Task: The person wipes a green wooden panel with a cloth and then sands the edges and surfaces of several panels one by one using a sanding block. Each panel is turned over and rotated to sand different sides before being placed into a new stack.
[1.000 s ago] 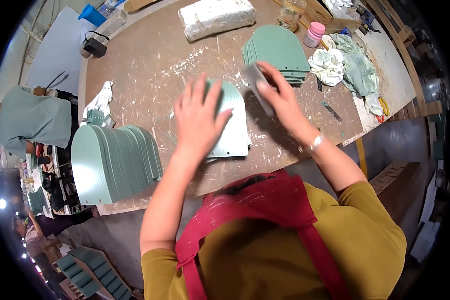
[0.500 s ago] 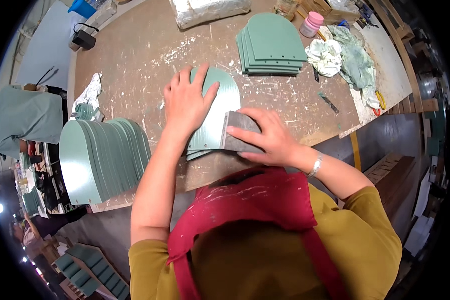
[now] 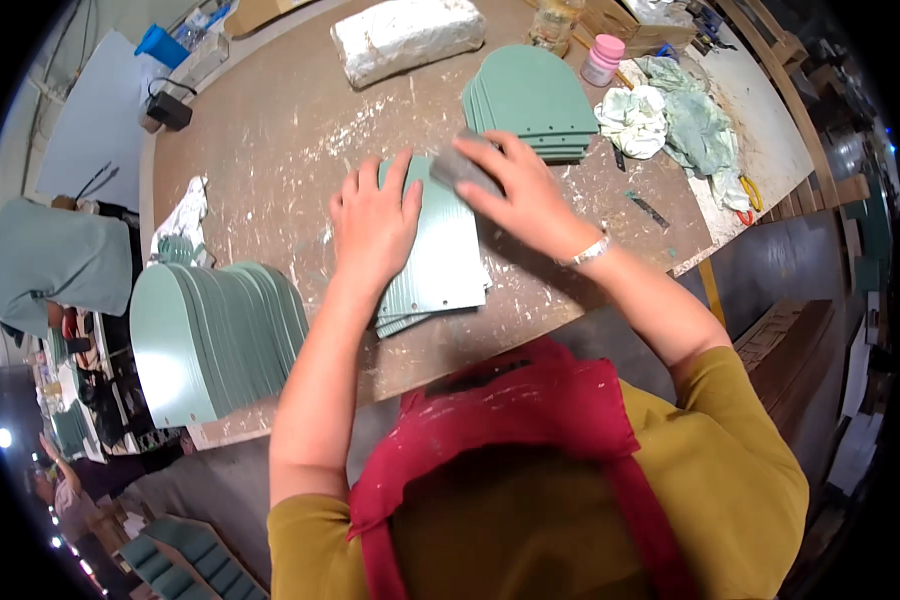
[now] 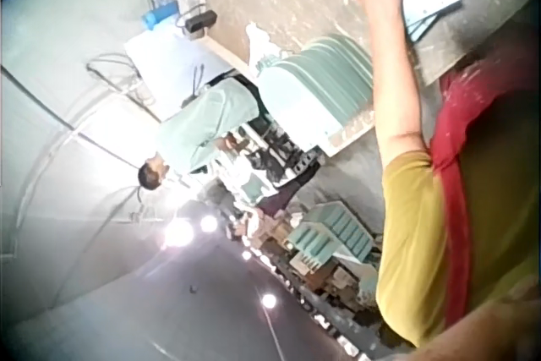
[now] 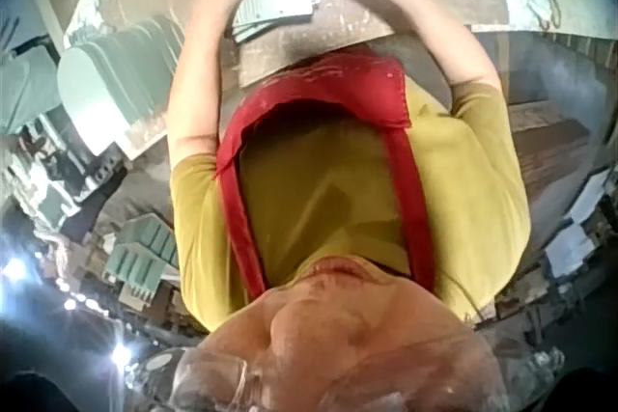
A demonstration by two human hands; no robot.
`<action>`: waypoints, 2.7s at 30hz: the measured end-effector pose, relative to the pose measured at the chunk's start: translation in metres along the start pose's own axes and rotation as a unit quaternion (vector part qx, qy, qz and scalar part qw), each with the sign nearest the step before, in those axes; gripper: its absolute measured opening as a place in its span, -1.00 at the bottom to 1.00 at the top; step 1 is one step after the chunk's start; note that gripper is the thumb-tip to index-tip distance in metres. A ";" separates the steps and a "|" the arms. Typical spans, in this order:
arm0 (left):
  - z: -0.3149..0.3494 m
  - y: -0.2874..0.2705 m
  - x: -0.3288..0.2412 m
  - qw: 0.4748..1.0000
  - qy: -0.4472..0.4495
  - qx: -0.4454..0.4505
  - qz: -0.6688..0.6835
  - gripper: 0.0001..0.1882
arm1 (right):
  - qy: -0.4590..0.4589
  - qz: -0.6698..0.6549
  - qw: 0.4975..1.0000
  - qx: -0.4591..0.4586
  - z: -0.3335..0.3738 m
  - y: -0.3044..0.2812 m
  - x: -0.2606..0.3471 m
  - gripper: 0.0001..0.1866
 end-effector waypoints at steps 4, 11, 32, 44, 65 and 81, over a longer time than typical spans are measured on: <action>0.003 0.005 0.000 1.000 0.005 -0.001 -0.015 -0.53 | -0.090 0.081 0.993 0.013 0.042 -0.005 0.023 -0.45; -0.003 0.004 0.003 1.000 -0.014 0.002 0.021 -0.49 | 0.031 0.053 0.997 0.038 -0.027 -0.004 0.005 -0.48; 0.008 -0.009 -0.004 0.997 0.033 -0.053 0.043 -0.39 | 0.101 0.108 0.975 0.165 -0.087 -0.011 -0.017 -0.40; 0.067 -0.011 -0.030 0.979 0.163 0.068 0.097 -0.37 | 0.046 0.142 0.960 0.238 -0.128 0.027 0.015 -0.49; 0.072 -0.011 -0.026 0.982 0.148 0.021 0.116 -0.41 | -0.164 0.211 0.877 0.399 -0.131 0.060 0.103 -0.52; 0.082 0.007 -0.037 0.973 0.205 0.008 0.106 -0.44 | -0.316 0.146 0.880 0.323 -0.115 0.058 0.129 -0.59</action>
Point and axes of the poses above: each hand's wrist, its own z-axis away from the middle knuckle, its own y-axis out of the palm, x = y × z, the point moved 3 cm from there along -z, towards the middle knuckle, and after that the axes turned 4 degrees about z, right-handed, at the moved point
